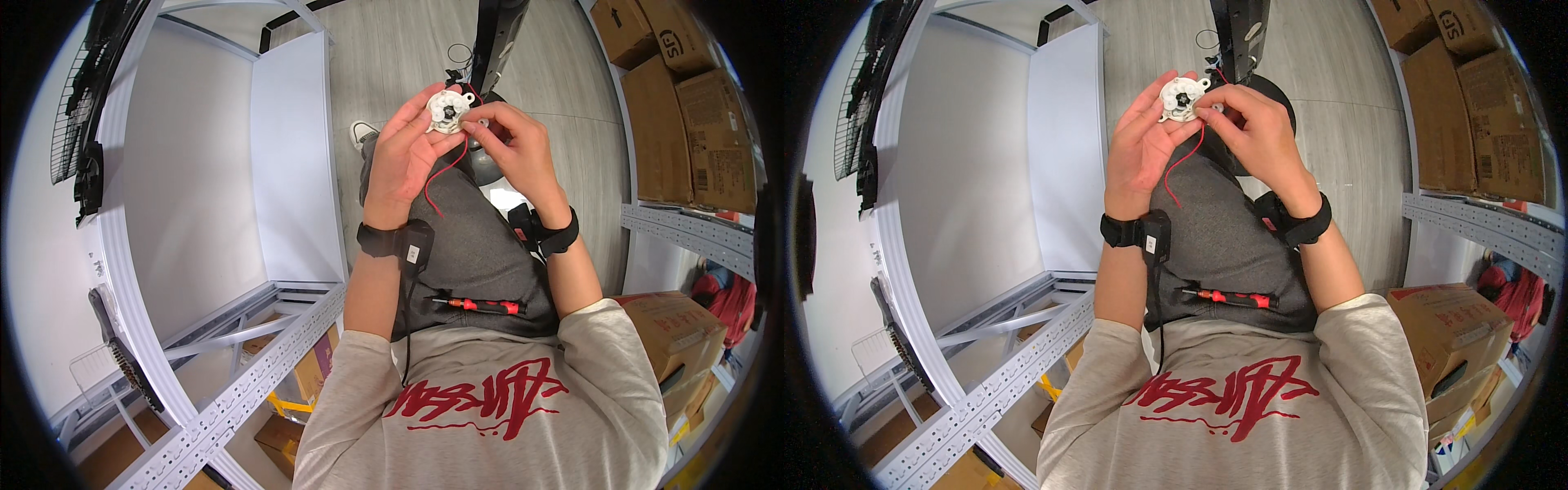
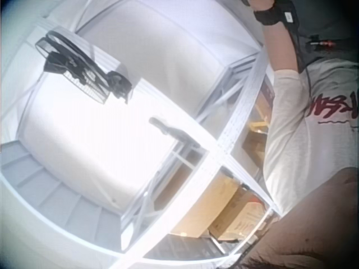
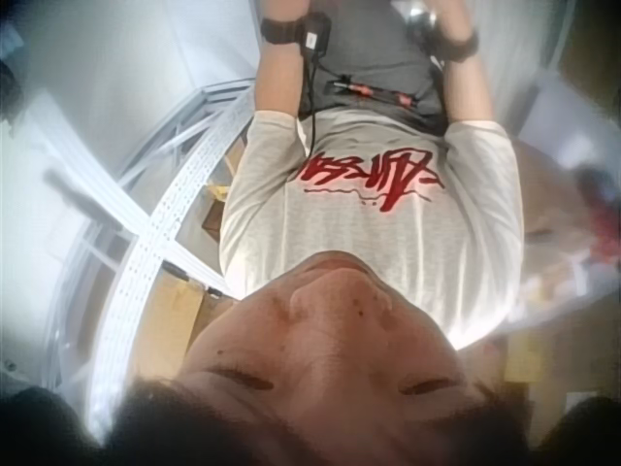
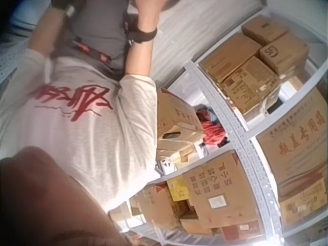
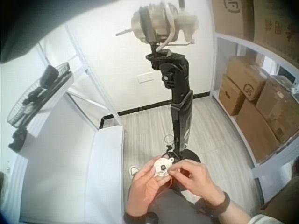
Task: The person holds a small white electronic component with red wires and manipulates it with both hands. They then pick up a clear plastic cover and attach it to the component, pressing it into place.
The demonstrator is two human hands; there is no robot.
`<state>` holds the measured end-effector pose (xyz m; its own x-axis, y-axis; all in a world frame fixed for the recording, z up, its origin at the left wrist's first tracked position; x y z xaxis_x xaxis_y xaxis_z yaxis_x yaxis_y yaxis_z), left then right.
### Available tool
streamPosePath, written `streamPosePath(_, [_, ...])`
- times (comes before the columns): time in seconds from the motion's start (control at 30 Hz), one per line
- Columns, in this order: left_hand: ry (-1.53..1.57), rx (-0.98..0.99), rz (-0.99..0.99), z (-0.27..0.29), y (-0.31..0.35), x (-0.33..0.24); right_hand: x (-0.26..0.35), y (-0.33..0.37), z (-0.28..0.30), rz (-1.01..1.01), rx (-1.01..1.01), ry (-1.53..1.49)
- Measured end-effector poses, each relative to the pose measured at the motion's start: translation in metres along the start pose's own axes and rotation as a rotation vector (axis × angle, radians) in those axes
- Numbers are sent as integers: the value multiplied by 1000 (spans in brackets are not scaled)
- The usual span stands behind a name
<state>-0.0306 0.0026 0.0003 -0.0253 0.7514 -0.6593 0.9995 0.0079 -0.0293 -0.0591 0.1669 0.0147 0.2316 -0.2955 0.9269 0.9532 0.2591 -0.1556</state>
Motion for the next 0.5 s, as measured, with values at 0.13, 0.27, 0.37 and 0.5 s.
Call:
streamPosePath(0.13, [-11,6,2,-1,0,-1,-1,0,0,-3,0,-12])
streamPosePath(0.27, [-29,10,5,-1,0,-1,-2,0,0,-12,-1,-9])
streamPosePath(0.37, [-20,16,1,1,0,1,0,1,1,-19,6,-9])
streamPosePath(0.5, [-29,16,1,0,0,0,0,1,1,-23,5,4])
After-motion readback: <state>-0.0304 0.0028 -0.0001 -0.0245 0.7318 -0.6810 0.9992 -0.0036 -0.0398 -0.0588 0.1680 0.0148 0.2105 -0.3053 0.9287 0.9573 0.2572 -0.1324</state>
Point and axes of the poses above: each hand's wrist, its own y-axis away from the middle knuckle, its own z-axis out of the back of the hand, x = y × z, the point moved 3 cm from there along -y, towards the middle knuckle, and after that the axes turned 10 degrees about -z, right-handed, at the moved point
